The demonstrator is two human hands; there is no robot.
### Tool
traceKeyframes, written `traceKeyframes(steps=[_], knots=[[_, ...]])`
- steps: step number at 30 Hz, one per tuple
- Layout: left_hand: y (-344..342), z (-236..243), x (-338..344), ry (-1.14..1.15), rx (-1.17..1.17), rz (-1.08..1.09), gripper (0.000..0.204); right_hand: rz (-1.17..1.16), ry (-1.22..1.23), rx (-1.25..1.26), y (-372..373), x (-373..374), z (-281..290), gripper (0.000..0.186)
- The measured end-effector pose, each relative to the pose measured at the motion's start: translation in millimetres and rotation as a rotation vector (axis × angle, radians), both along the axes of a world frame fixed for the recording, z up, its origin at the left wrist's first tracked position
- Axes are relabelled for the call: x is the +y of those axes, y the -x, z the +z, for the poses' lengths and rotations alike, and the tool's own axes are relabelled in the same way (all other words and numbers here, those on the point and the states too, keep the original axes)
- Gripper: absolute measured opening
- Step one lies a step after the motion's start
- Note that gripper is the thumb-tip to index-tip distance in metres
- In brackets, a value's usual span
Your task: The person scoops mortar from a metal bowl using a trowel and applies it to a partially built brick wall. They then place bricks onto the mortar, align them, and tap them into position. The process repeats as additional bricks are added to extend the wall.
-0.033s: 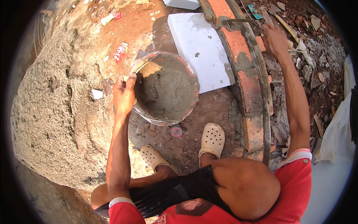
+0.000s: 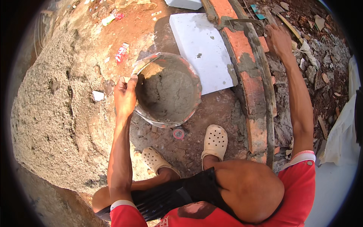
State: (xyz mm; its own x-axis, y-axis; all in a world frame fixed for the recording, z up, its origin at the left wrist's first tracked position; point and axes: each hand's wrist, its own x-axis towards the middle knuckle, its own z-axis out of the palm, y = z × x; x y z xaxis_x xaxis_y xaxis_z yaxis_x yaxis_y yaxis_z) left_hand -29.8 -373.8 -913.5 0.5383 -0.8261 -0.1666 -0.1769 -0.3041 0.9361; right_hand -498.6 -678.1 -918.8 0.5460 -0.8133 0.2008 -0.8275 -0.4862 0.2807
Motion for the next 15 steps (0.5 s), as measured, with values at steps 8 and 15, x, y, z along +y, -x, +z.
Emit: traceKeyframes(steps=[8, 15], knots=[[-2.2, -3.8, -8.7, 0.042, -0.025, -0.001, 0.022, -0.133, -0.122, -0.046, 8.4, -6.6, -0.1, 0.034], [0.2, -0.2, -12.2, 0.012, 0.010, 0.013, 0.023, -0.103, -0.176, -0.227, -0.9, -32.8, -33.0, 0.031]])
